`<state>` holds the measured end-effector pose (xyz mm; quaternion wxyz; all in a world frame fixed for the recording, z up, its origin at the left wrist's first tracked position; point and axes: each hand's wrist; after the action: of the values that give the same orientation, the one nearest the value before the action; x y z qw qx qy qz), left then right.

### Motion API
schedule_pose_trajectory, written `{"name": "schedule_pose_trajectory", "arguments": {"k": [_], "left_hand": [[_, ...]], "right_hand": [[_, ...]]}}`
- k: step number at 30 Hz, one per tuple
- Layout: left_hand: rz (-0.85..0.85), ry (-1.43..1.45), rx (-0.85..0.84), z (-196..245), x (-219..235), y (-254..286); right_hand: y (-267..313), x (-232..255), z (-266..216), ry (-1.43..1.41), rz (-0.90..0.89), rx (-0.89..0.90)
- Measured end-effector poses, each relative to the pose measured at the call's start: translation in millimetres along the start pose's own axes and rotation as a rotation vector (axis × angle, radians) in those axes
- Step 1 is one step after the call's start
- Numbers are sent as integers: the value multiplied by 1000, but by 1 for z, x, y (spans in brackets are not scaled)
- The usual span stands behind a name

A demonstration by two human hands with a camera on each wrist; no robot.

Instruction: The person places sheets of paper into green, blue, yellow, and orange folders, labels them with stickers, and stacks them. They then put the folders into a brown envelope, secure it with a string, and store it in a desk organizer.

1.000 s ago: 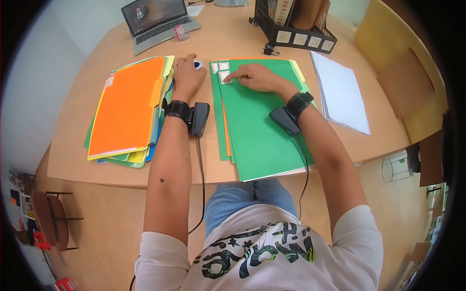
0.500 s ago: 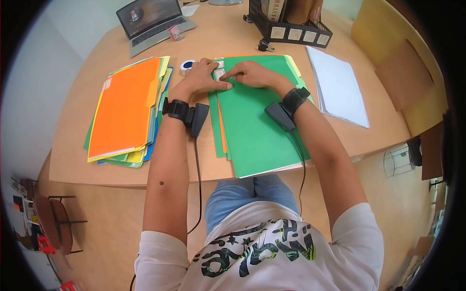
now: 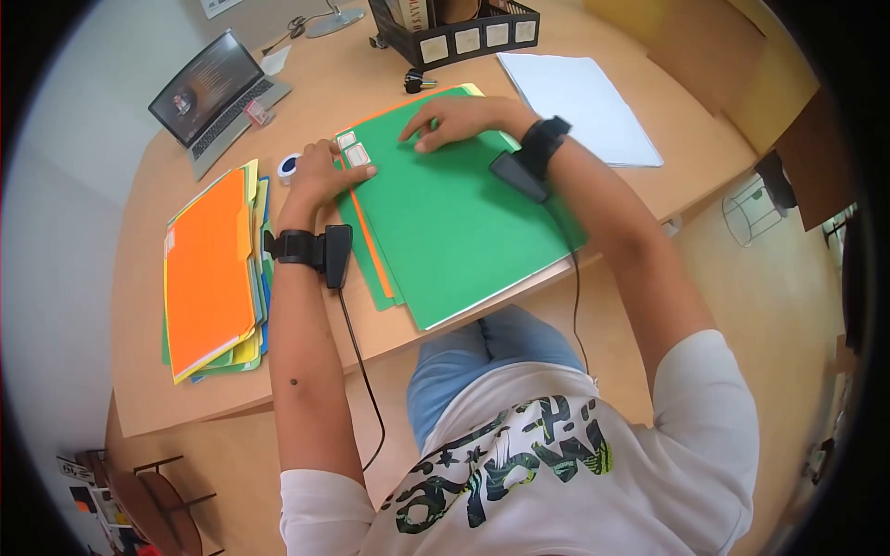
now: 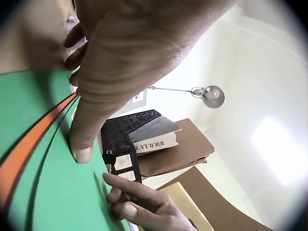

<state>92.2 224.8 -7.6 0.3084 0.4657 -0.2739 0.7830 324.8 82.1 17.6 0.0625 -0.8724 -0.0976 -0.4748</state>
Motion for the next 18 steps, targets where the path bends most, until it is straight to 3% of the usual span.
{"name": "schedule_pose_trajectory", "arguments": {"k": [2, 7, 13, 18], "left_hand": [[-36, -23, 21, 3, 2, 0], [-86, 68, 47, -2, 3, -2], [-94, 188, 43, -6, 2, -4], [-155, 267, 71, -3, 7, -9]], "right_hand": [[29, 21, 0, -5, 59, -149], [79, 44, 41, -384, 285, -525], [97, 25, 53, -735, 457, -426], [93, 25, 43, -567, 421, -494]]}}
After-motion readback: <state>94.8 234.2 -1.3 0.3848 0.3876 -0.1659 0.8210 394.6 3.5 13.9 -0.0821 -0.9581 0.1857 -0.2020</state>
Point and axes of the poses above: each hand's wrist, its own y-axis away from the middle knuckle, its own x-axis out of the back of the hand, z = x × y, and after that the axes turned 1 degree about y, right-handed
